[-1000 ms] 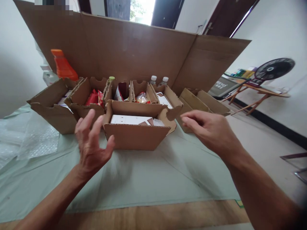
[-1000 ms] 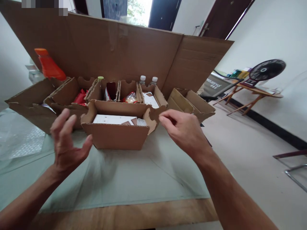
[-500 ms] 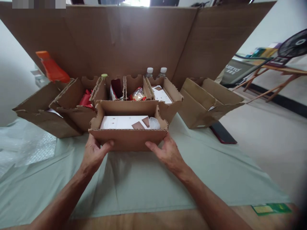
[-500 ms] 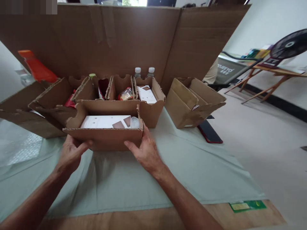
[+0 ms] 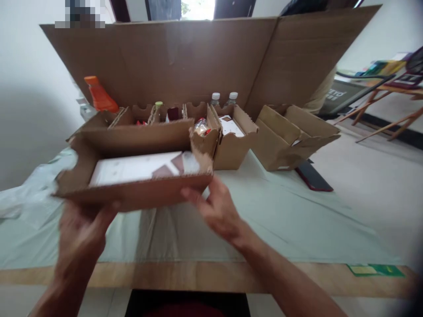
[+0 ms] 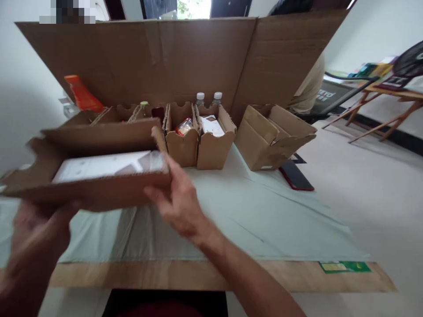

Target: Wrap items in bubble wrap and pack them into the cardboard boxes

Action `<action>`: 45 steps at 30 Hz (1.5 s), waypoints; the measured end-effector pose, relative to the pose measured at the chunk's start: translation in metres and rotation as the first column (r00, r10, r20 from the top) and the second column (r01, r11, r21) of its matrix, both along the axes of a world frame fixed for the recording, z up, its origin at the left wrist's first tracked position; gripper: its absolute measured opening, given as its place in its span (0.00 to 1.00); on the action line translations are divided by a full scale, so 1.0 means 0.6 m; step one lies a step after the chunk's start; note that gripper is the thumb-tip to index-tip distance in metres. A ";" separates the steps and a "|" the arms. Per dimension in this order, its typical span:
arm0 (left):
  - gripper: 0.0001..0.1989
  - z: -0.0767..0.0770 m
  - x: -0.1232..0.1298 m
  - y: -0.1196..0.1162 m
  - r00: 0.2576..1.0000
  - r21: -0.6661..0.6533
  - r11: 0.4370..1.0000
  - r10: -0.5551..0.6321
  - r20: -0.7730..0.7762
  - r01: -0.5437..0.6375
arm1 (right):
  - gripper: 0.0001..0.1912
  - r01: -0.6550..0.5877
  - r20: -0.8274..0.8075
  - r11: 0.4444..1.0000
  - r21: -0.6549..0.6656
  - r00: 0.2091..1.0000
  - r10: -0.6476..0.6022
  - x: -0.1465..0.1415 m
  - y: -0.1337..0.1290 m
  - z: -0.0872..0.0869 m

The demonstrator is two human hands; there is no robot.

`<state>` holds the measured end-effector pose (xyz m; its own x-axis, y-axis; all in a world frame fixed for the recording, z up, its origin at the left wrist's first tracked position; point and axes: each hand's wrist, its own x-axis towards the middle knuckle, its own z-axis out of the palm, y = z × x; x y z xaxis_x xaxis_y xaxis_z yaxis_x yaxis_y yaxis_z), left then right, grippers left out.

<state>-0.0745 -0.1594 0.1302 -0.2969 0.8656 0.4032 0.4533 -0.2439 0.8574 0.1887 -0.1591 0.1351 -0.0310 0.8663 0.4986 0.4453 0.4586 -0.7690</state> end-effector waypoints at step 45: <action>0.25 -0.205 0.096 -0.105 0.993 -0.314 0.946 -0.102 -0.063 0.077 | 0.27 0.201 0.111 0.932 -0.303 0.978 -0.175 0.093 -0.094 -0.190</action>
